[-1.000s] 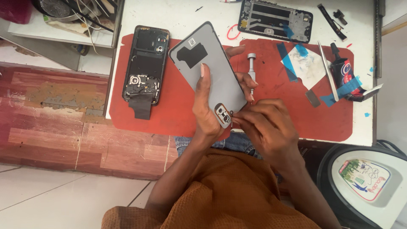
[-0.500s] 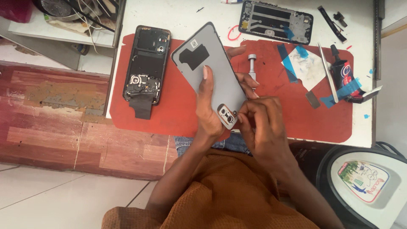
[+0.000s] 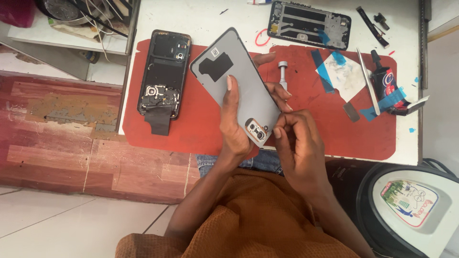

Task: The person uses a screwdriver to remove screws from the back cover of a smartphone. They then lift the back cover off the phone body and set it aside on the workbench.

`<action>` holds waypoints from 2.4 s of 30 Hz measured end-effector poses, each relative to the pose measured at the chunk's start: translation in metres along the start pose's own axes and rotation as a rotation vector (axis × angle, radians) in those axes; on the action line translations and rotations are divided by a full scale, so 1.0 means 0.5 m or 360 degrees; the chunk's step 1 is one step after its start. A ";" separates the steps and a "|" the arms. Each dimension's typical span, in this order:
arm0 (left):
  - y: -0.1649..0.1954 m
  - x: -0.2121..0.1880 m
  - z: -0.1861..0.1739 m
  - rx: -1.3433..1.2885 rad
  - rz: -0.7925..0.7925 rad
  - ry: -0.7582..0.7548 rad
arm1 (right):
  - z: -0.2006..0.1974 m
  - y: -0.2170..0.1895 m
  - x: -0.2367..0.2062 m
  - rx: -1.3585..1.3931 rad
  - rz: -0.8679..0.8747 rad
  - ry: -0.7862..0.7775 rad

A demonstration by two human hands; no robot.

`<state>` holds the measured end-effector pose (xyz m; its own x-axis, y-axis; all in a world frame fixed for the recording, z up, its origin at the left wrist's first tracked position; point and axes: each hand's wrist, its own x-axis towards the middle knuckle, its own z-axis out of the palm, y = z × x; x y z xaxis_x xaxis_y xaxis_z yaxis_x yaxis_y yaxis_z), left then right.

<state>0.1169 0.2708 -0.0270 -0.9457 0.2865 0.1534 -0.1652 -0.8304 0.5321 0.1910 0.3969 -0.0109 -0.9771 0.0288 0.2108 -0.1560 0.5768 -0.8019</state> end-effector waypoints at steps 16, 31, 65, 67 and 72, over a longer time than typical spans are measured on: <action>-0.001 -0.001 -0.006 0.0116 0.0039 0.0019 | 0.011 -0.017 -0.002 -0.0417 -0.0535 0.0313; -0.001 -0.002 -0.006 -0.0107 -0.0008 -0.0031 | 0.000 -0.020 -0.004 -0.0052 0.0046 0.0183; -0.001 -0.006 -0.012 -0.0123 -0.0036 -0.0063 | -0.002 0.004 -0.010 0.0267 -0.0055 0.0392; -0.004 -0.003 -0.012 -0.0238 -0.0034 -0.0044 | -0.011 0.001 -0.008 0.0211 -0.0081 0.0371; -0.009 -0.007 -0.022 -0.0148 -0.0007 -0.0031 | -0.026 -0.021 -0.004 -0.0221 -0.0331 0.0302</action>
<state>0.1177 0.2684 -0.0393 -0.9395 0.2987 0.1679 -0.1955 -0.8697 0.4531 0.1965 0.4014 0.0042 -0.8798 0.0429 0.4734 -0.3157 0.6918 -0.6494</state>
